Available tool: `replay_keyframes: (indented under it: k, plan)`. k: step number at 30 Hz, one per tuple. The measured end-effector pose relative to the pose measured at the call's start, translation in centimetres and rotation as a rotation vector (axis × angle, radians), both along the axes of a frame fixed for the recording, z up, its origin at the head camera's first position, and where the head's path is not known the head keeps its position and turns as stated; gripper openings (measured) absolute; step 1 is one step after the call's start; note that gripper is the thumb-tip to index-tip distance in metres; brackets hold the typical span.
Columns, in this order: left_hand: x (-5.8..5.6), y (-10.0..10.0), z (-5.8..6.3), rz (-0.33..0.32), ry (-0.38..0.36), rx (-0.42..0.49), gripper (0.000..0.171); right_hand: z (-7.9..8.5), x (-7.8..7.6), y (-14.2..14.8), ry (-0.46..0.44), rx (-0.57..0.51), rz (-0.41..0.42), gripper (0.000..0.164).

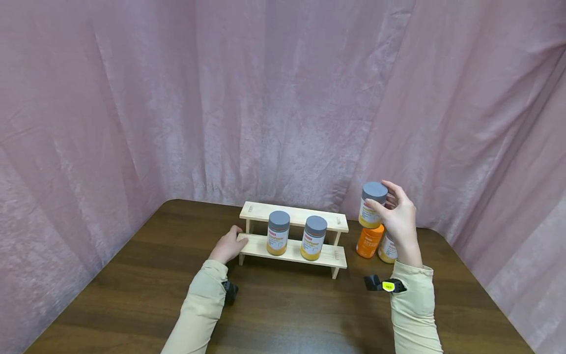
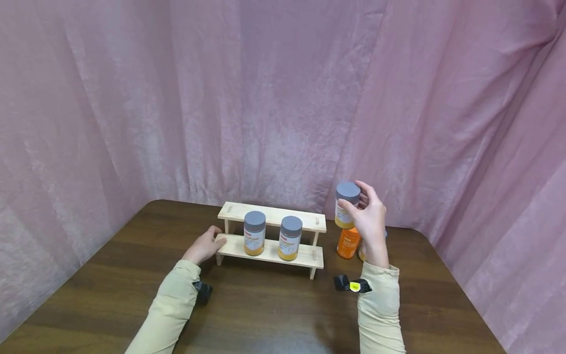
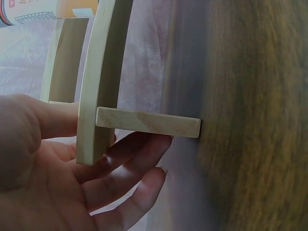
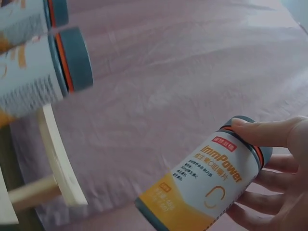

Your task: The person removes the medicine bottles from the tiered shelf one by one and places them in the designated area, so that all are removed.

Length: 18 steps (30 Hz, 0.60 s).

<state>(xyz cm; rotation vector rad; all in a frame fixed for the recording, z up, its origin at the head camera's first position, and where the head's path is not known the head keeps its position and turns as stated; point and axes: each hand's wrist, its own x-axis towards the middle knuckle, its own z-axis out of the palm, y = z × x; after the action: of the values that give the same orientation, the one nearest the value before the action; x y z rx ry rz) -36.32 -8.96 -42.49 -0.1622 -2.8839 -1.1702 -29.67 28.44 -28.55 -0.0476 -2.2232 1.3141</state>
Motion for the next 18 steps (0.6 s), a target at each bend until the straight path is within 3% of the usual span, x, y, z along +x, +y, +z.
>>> replay_keyframes:
  k: [4, 18]
  plan:
    - [-0.1, 0.0, 0.0, 0.0, -0.013, 0.008, 0.041, -0.2, 0.8, 1.2, -0.037, 0.045, -0.056, 0.065]
    - [-0.2, -0.1, -0.2, -0.003, -0.023, 0.005, 0.041, -1.3, 2.4, 3.7, -0.09, -0.022, -0.174, 0.066]
